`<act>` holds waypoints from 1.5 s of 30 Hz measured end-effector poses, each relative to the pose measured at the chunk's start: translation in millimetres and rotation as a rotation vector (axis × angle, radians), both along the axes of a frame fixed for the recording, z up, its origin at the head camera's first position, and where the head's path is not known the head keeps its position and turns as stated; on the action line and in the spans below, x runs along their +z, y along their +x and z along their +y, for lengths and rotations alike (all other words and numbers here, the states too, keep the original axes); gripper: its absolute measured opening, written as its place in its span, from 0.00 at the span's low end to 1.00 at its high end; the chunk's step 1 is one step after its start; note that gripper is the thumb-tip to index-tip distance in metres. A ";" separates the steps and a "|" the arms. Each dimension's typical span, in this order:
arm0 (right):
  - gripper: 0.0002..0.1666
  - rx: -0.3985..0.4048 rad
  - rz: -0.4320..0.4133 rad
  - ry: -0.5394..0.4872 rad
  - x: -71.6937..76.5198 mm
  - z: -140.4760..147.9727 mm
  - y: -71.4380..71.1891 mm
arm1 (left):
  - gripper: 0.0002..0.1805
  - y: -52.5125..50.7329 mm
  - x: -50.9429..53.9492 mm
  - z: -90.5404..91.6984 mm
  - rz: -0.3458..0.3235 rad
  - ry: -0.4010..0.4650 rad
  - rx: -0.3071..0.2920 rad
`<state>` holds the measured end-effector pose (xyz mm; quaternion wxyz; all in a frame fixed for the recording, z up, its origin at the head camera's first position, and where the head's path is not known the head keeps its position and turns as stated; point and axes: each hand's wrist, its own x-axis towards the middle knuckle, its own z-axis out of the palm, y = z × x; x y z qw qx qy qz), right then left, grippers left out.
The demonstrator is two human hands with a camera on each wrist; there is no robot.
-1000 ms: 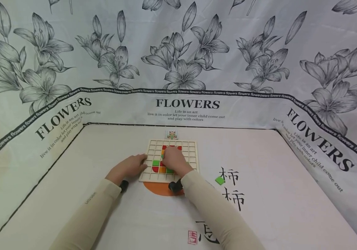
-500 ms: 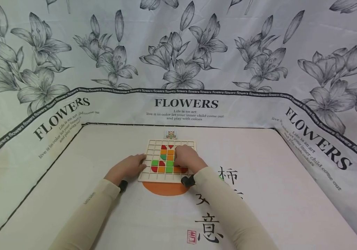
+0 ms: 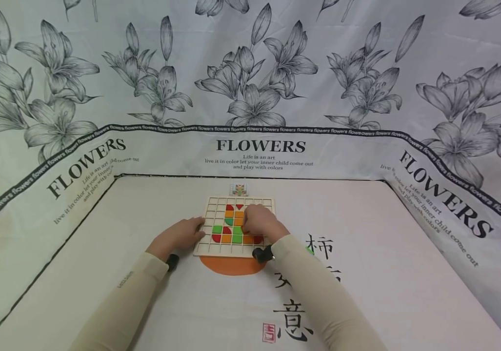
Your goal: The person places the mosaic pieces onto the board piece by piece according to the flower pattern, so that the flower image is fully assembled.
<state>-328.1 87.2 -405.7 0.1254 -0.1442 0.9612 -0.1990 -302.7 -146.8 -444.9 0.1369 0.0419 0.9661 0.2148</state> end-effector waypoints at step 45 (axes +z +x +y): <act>0.16 0.136 -0.077 0.220 13.5 119.2 20.2 | 0.33 1.7 1.8 1.6 0.000 -0.025 0.001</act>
